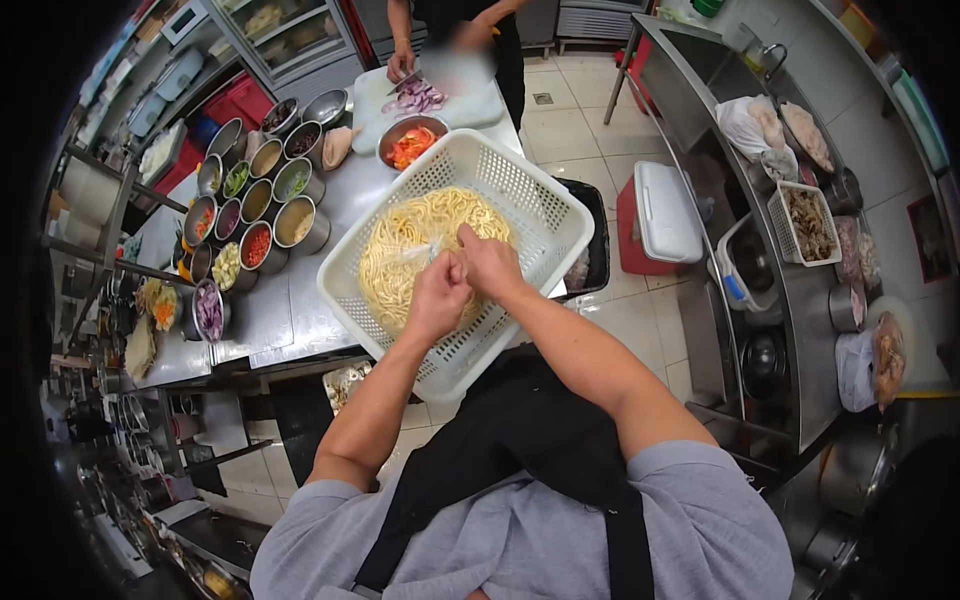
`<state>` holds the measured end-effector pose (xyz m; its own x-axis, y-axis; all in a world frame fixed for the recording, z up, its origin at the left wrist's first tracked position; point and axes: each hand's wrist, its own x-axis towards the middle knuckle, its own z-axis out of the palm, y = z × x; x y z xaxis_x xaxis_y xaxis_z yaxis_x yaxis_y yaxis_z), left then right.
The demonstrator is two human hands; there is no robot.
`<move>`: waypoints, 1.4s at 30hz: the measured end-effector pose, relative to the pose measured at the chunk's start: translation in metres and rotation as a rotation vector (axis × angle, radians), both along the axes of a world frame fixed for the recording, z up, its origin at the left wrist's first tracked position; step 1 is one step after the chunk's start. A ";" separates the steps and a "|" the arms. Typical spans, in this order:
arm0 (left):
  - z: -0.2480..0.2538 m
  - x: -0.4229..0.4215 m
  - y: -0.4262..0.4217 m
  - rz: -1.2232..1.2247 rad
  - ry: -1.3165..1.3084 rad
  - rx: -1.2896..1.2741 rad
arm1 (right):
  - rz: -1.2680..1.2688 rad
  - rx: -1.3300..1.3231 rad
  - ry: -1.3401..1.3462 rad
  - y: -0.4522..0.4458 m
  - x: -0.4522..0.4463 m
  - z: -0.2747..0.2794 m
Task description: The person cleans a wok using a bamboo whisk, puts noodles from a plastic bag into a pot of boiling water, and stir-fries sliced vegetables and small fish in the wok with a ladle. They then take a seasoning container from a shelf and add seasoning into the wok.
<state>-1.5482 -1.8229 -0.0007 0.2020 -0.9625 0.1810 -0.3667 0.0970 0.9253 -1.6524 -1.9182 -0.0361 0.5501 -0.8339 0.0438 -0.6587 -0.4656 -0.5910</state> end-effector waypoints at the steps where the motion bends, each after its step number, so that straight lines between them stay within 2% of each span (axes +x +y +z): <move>1: -0.001 0.005 0.000 0.004 0.077 0.013 | 0.038 -0.016 0.030 -0.002 0.001 0.007; 2: -0.001 0.010 0.001 0.008 0.159 0.024 | 0.077 -0.034 0.066 -0.003 -0.001 0.015; 4: 0.011 0.023 0.007 0.028 0.069 0.059 | 0.152 -0.029 0.052 -0.002 -0.006 0.026; 6: 0.022 0.033 0.012 0.050 -0.100 0.212 | 0.189 -0.212 0.092 0.002 -0.012 0.035; 8: 0.021 0.028 0.017 0.053 -0.133 0.210 | 0.249 -0.173 0.172 0.003 -0.018 0.045; 11: 0.016 0.005 0.025 0.096 -0.256 0.125 | 0.338 -0.098 0.298 -0.001 -0.024 0.057; 13: 0.006 -0.012 0.033 0.299 -0.369 -0.124 | 0.374 -0.067 0.336 -0.003 -0.026 0.059; 17: -0.017 -0.036 0.032 0.428 -0.445 -0.110 | 0.462 -0.085 0.296 0.003 -0.028 0.053; 19: -0.021 -0.043 0.018 0.500 -0.533 0.032 | 0.537 -0.098 0.257 -0.001 -0.026 0.052; 25: -0.019 -0.045 0.004 0.656 -0.524 0.194 | 0.650 -0.123 0.182 -0.018 -0.033 0.041; 31: -0.017 -0.054 0.000 0.756 -0.769 0.200 | 0.696 -0.185 0.146 -0.043 -0.043 0.027; 34: -0.017 -0.053 0.020 0.864 -0.802 0.292 | 0.757 -0.215 0.138 -0.057 -0.044 0.025; 36: -0.013 -0.058 0.025 0.900 -0.788 0.344 | 0.777 -0.242 0.158 -0.064 -0.040 0.027; 38: -0.005 -0.063 0.023 0.892 -0.652 0.490 | 0.808 -0.260 0.201 -0.069 -0.040 0.032; 42: -0.012 -0.050 0.027 0.886 -0.644 0.499 | 0.830 -0.387 0.147 -0.095 -0.034 0.032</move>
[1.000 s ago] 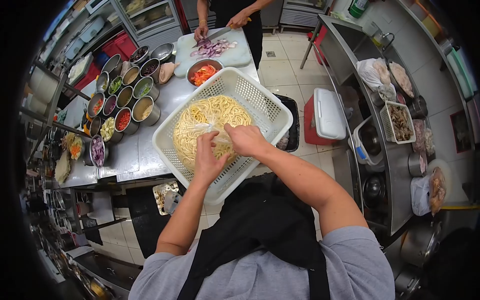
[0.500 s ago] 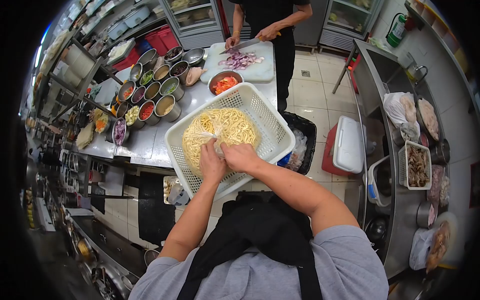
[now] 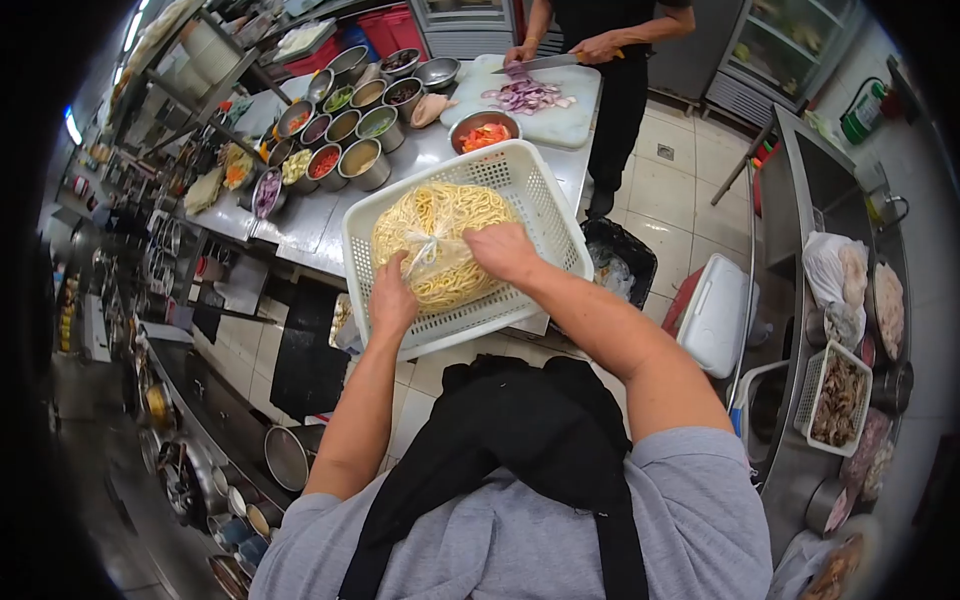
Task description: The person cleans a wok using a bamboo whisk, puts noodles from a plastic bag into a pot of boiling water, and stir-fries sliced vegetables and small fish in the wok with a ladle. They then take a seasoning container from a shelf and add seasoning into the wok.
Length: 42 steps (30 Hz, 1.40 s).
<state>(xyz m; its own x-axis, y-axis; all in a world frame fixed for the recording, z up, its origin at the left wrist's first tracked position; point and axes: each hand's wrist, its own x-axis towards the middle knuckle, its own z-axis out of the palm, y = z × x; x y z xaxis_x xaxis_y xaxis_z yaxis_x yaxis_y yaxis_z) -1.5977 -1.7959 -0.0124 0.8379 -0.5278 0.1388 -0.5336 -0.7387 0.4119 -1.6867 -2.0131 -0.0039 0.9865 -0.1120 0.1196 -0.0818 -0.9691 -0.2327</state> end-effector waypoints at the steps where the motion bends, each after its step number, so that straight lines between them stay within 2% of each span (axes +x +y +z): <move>1: 0.001 0.003 -0.002 -0.001 -0.001 -0.010 | -0.003 -0.036 0.010 -0.009 0.004 0.004; 6: 0.018 0.010 -0.013 0.003 0.082 -0.035 | 0.066 -0.141 -0.093 -0.051 0.025 0.025; 9: 0.028 0.017 -0.013 -0.076 0.114 -0.134 | 0.071 -0.247 -0.174 -0.067 0.056 0.042; 12: 0.043 0.026 -0.021 -0.077 0.292 -0.242 | 0.063 -0.296 -0.194 -0.069 0.085 0.077; 14: 0.046 0.041 -0.022 -0.035 0.438 -0.409 | 0.087 -0.316 -0.215 -0.064 0.101 0.094; 16: 0.048 0.054 -0.014 -0.076 0.464 -0.421 | 0.114 -0.333 -0.234 -0.054 0.116 0.101; 18: 0.051 0.064 -0.006 -0.148 0.538 -0.258 | 0.209 -0.312 -0.296 -0.037 0.120 0.101; 20: 0.050 0.069 -0.011 -0.220 0.506 -0.219 | 0.205 -0.288 -0.239 -0.020 0.111 0.107; 21: 0.060 0.059 -0.025 -0.332 0.151 -0.294 | 0.215 -0.264 -0.206 -0.010 0.106 0.109; 23: 0.057 0.050 -0.054 -0.438 -0.199 -0.365 | 0.219 -0.237 -0.132 0.007 0.094 0.124; 25: 0.029 0.056 -0.088 -0.602 0.045 -0.410 | 0.205 -0.172 -0.126 0.013 0.078 0.135; 26: 0.017 0.063 -0.096 -0.614 0.050 -0.411 | 0.194 -0.110 -0.131 0.013 0.069 0.136; 27: 0.006 0.073 -0.104 -0.629 0.034 -0.191 | 0.180 -0.115 -0.130 0.007 0.057 0.136; 28: 0.013 0.074 -0.110 -0.641 0.016 0.028 | 0.072 0.074 -0.127 -0.001 0.042 0.135; 29: 0.018 0.074 -0.112 -0.678 -0.031 0.156 | -0.039 0.266 -0.126 -0.010 0.024 0.134; 30: 0.020 0.073 -0.116 -0.689 -0.031 0.153 | -0.050 0.263 -0.125 -0.022 0.005 0.127; 32: 0.021 0.071 -0.121 -0.686 0.031 0.160 | -0.358 0.569 0.004 -0.042 -0.025 0.094; 34: 0.021 0.062 -0.128 -0.638 0.064 0.172 | -0.441 0.469 0.210 -0.035 -0.035 0.052; 36: 0.021 0.057 -0.134 -0.596 0.093 0.180 | -0.423 0.437 0.198 -0.006 -0.017 0.021; 38: 0.016 0.059 -0.134 -0.588 0.178 0.076 | -0.494 0.228 0.107 0.018 0.007 0.004; 42: -0.008 0.089 -0.131 -0.513 0.188 -0.067 | -0.447 0.156 -0.004 -0.007 0.016 -0.036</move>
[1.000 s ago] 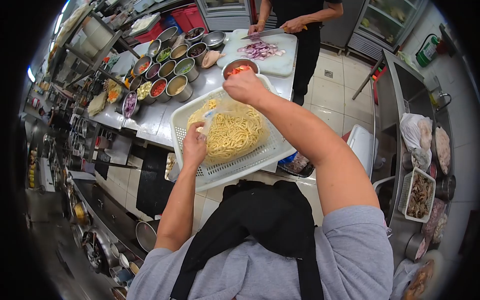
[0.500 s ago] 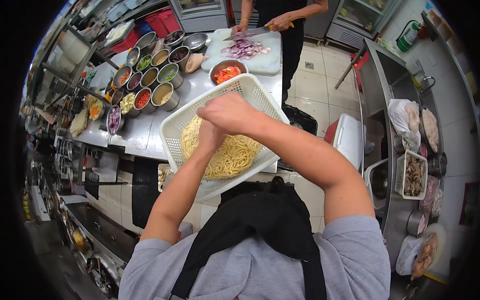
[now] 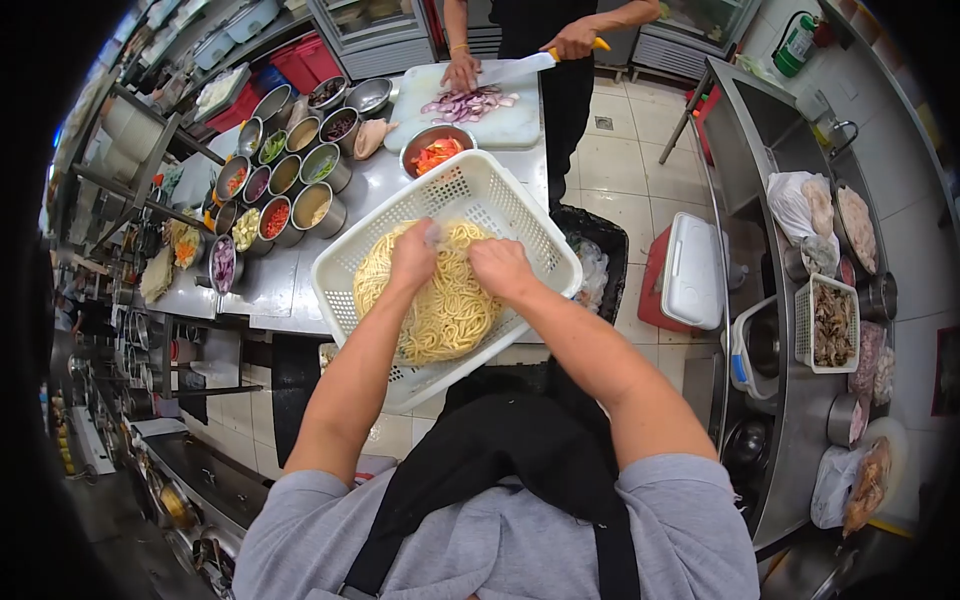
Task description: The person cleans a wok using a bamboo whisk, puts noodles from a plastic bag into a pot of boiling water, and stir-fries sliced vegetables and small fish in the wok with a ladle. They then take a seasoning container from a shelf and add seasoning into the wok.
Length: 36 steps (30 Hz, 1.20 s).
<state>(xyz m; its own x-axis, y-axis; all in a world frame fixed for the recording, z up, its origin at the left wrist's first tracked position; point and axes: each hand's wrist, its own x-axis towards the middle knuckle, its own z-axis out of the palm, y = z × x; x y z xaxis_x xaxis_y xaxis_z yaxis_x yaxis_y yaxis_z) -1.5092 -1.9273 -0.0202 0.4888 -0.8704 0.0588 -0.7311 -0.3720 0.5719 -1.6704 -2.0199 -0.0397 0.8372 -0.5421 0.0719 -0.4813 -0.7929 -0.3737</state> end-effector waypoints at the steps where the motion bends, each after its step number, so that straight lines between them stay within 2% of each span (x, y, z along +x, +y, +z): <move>1: -0.002 0.009 0.001 0.087 0.032 -0.110 | 0.003 -0.071 0.066 -0.008 -0.012 -0.001; 4: -0.006 0.044 0.009 0.311 0.162 -0.422 | 0.009 -0.157 0.228 -0.026 -0.044 -0.003; 5: -0.006 0.053 0.014 0.327 0.168 -0.430 | 0.016 -0.156 0.308 -0.029 -0.050 -0.004; 7: 0.003 0.071 0.037 0.601 0.623 -0.599 | 0.004 -0.142 0.333 -0.026 -0.052 -0.004; 8: 0.008 0.083 0.051 0.614 0.616 -0.600 | -0.032 -0.122 0.352 -0.023 -0.051 -0.004; 10: 0.014 0.105 0.078 0.671 0.932 -0.769 | -0.025 -0.088 0.399 -0.014 -0.049 0.005; 14: 0.037 0.124 0.125 0.834 0.975 -0.919 | -0.026 -0.017 0.525 -0.007 -0.048 0.003; 16: 0.034 0.137 0.140 1.024 1.026 -1.004 | -0.032 -0.006 0.551 -0.006 -0.042 0.001; 18: -0.015 0.185 0.182 1.006 1.017 -1.030 | -0.053 0.011 0.564 -0.004 -0.041 -0.001; 19: -0.032 0.208 0.203 1.166 1.030 -1.118 | -0.058 0.023 0.563 -0.005 -0.040 0.001; 20: -0.040 0.227 0.216 1.321 1.038 -1.211 | -0.050 0.022 0.559 -0.008 -0.039 0.000; 24: -0.050 0.262 0.236 1.508 1.026 -1.371 | -0.025 0.018 0.599 -0.012 -0.035 0.004; 26: -0.046 0.273 0.237 1.367 1.044 -1.203 | -0.069 0.002 0.589 -0.004 -0.033 0.011; 27: -0.045 0.273 0.238 1.169 1.097 -1.121 | -0.066 0.007 0.596 0.000 -0.035 0.010; 28: -0.045 0.274 0.236 0.803 0.995 -0.990 | -0.078 0.042 0.613 0.000 -0.033 0.010; 29: -0.043 0.275 0.237 0.749 0.702 -0.774 | -0.093 0.073 0.627 -0.003 -0.030 0.011; 30: 0.011 0.236 0.221 0.680 0.417 -0.550 | -0.094 0.074 0.630 -0.006 -0.026 0.011; 32: 0.091 0.149 0.209 0.482 -0.118 -0.292 | -0.134 0.216 0.612 -0.008 -0.026 0.009; 33: 0.105 0.115 0.207 0.464 0.035 -0.234 | -0.130 0.211 0.617 -0.014 -0.027 0.000; 34: 0.112 0.088 0.204 0.445 0.183 -0.178 | -0.101 0.349 0.404 -0.024 -0.029 -0.018; 35: 0.103 0.066 0.197 0.485 0.242 -0.038 | -0.070 0.486 0.185 -0.030 -0.028 -0.028; 36: 0.083 0.052 0.192 0.521 0.296 0.103 | -0.065 0.484 0.181 -0.029 -0.021 -0.025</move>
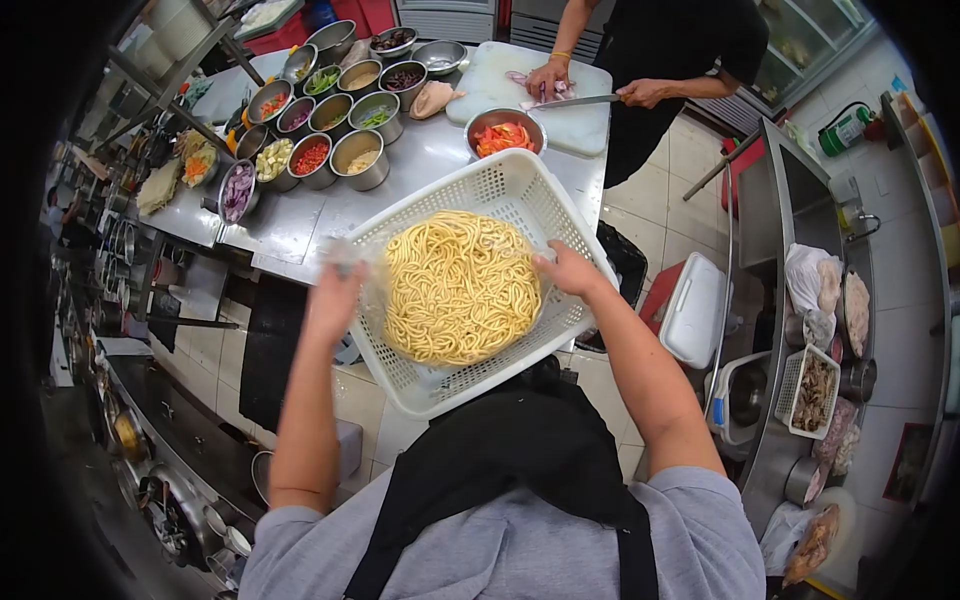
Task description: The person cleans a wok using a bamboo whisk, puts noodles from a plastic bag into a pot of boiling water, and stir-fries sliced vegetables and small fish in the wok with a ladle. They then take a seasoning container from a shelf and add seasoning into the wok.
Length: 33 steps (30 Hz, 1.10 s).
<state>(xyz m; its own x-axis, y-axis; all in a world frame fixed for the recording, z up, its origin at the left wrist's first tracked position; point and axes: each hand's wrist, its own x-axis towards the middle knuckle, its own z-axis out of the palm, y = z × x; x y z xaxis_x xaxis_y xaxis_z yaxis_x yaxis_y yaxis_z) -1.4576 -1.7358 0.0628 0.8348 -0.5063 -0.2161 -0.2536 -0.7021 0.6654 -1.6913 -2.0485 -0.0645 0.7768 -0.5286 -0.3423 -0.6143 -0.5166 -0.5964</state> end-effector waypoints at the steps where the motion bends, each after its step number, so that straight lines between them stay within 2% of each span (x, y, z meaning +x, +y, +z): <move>1: -0.050 -0.008 -0.001 0.058 0.027 -0.100 | -0.142 0.180 -0.042 0.005 0.008 0.006; 2: -0.093 -0.013 -0.005 0.117 0.055 -0.202 | -0.283 0.360 -0.082 0.010 0.017 0.013; 3: -0.099 -0.015 -0.012 0.118 0.050 -0.203 | -0.281 0.359 -0.086 0.015 0.024 0.020; 5: -0.105 -0.016 -0.025 0.345 0.454 -0.290 | -0.503 0.623 -0.094 0.028 0.028 0.026; 6: -0.115 -0.009 -0.027 0.349 0.454 -0.288 | -0.501 0.626 -0.091 0.026 0.028 0.022; 8: -0.131 0.015 -0.032 0.389 0.875 -0.434 | -0.699 0.809 -0.069 0.020 0.034 0.012; 9: -0.132 0.017 -0.040 0.463 0.892 -0.437 | -0.708 0.799 -0.062 0.023 0.038 0.013; 12: -0.141 0.034 -0.045 0.368 1.023 -0.455 | -0.713 0.843 -0.227 0.024 0.041 -0.033; 13: -0.140 0.034 -0.047 0.365 1.012 -0.458 | -0.787 1.010 -0.274 0.029 0.044 -0.032; 18: -0.143 0.039 -0.045 0.312 1.001 -0.461 | -0.690 1.149 -0.358 0.036 0.036 0.005; 21: -0.108 0.031 -0.046 0.241 0.936 -0.491 | -0.486 1.146 -0.499 0.017 0.027 0.003; 22: -0.098 0.030 -0.044 0.200 0.919 -0.497 | -0.471 1.146 -0.487 0.017 0.023 0.018; 24: -0.071 0.028 -0.042 0.154 0.827 -0.542 | -0.470 1.167 -0.677 0.017 0.013 0.052; 26: -0.017 0.024 -0.037 0.121 0.704 -0.600 | -0.442 1.303 -0.749 0.009 0.003 0.067; 28: 0.062 0.003 -0.020 -0.062 0.370 -0.627 | -0.377 1.486 -0.800 0.018 -0.005 0.103; 30: 0.141 -0.033 0.006 -0.015 0.197 -0.781 | -0.199 1.643 -0.871 0.024 -0.010 0.130; 32: 0.165 -0.061 0.047 -0.118 0.125 -1.014 | -0.026 1.772 -0.931 0.031 -0.014 0.147; 33: 0.154 -0.076 0.064 -0.116 0.074 -1.139 | 0.031 1.807 -0.876 0.027 -0.017 0.146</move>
<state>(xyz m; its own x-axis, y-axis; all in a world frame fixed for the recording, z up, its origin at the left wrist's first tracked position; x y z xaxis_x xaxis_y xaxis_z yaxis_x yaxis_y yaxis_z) -1.5340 -1.6718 0.2171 0.7744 -0.5128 0.3707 -0.2116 0.3423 0.9155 -1.7083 -2.0218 0.0816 0.9973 -0.0602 0.0415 0.0720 0.9055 -0.4181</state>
